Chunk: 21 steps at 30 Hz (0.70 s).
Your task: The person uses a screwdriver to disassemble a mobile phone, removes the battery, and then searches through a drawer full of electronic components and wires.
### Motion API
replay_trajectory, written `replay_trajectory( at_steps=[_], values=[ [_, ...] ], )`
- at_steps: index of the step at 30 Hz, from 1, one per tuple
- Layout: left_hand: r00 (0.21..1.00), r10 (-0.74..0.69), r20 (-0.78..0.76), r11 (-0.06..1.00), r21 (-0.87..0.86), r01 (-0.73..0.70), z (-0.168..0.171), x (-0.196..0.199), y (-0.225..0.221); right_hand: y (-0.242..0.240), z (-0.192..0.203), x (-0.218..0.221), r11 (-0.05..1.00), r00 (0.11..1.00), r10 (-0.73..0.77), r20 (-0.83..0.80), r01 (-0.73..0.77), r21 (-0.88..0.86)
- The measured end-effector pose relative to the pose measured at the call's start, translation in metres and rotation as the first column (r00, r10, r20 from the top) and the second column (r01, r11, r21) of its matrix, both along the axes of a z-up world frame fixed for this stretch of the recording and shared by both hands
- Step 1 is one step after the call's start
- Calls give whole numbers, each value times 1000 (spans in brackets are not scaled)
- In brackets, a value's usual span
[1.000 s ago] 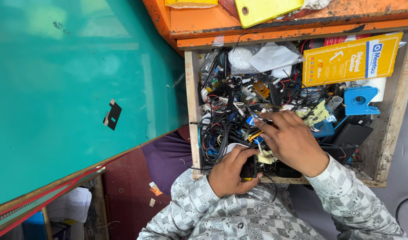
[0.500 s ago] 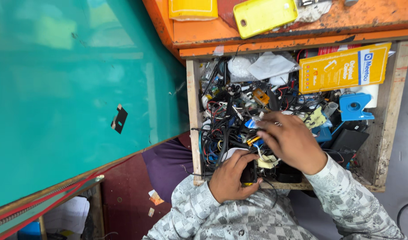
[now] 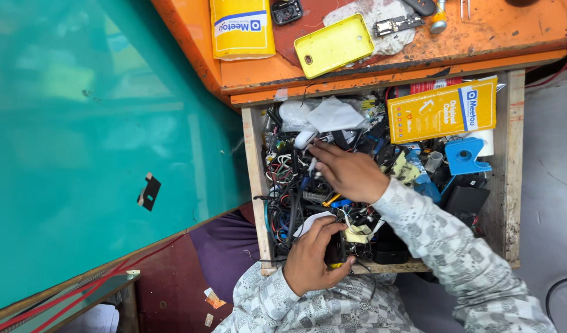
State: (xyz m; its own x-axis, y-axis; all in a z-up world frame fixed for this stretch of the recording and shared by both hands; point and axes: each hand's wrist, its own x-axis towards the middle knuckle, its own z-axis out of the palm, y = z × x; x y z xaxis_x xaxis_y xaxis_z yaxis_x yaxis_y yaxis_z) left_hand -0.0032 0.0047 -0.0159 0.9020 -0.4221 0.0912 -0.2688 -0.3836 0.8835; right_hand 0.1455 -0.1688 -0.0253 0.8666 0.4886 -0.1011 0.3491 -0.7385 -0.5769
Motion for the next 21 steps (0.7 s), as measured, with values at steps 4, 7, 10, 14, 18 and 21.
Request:
replay_trajectory(
  at_steps=[4, 7, 10, 14, 18, 21],
  values=[
    [1000, -12, -27, 1000, 4, 12, 1, 0, 1, 8, 5, -13, 1000, 1000, -13, 17, 12, 18],
    [999, -14, -34, 1000, 14, 15, 1, 2, 0, -6, 18, -14, 987, 999, -53, 4, 53, -149],
    [999, -7, -47, 1000, 25, 8, 0, 2, 0, -35, 31, -7, 976, 938, -209, 278, 219, -7],
    [999, -5, -39, 1000, 8, 6, 0, 1, 0, -74, 40, 10, 919, 798, -56, 600, 276, -282],
    [999, -3, -36, 1000, 9, 3, 0, 7, -1, -102, 38, 5, 850, 864, -79, 497, 318, -419],
    [999, 1, -35, 1000, 16, 0, -1, 5, -1, -110, 32, -13, 922, 859, -171, 483, 312, -229]
  ],
)
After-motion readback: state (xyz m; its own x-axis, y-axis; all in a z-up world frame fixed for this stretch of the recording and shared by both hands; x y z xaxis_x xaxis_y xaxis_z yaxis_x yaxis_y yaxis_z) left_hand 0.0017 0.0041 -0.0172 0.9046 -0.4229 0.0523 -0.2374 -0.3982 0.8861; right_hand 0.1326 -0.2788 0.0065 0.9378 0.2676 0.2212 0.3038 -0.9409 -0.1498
